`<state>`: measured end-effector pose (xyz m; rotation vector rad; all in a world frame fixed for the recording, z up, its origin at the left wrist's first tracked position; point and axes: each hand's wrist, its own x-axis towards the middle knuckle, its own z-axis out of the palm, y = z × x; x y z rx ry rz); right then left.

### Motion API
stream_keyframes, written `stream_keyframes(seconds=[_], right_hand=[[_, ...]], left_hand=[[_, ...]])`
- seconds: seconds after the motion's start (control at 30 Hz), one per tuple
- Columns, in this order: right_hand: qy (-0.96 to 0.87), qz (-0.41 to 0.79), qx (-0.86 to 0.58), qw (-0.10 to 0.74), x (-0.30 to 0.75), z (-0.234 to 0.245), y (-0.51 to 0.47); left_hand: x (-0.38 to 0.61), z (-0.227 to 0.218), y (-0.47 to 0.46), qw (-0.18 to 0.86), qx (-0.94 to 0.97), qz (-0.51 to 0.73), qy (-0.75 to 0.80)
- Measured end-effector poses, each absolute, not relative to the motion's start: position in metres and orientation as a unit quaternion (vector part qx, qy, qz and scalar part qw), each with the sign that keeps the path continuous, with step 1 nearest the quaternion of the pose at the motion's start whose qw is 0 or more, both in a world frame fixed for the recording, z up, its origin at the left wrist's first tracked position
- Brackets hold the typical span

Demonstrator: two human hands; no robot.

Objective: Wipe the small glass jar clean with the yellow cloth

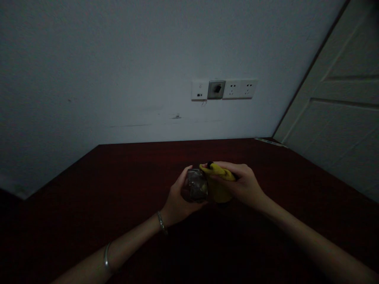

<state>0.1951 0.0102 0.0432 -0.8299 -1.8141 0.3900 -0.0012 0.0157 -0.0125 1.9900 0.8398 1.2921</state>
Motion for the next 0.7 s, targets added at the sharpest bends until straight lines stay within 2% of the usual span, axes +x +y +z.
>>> stream_keyframes(seconds=[0.2, 0.47, 0.6, 0.7], right_hand=[[-0.779, 0.145, -0.297, 0.533, 0.194, 0.046, 0.006], [-0.780, 0.147, -0.334, 0.508, 0.213, 0.063, 0.004], [-0.840, 0.074, -0.316, 0.435, 0.224, 0.073, 0.003], [-0.877, 0.078, -0.291, 0.375, 0.220, 0.073, 0.003]], left_hand=[[-0.003, -0.014, 0.021, 0.317, 0.742, 0.488, 0.332], [-0.004, -0.019, 0.020, 0.300, 0.760, 0.470, 0.333], [-0.003, -0.020, 0.017, 0.278, 0.776, 0.457, 0.335], [-0.002, -0.020, 0.016, 0.263, 0.791, 0.453, 0.317]])
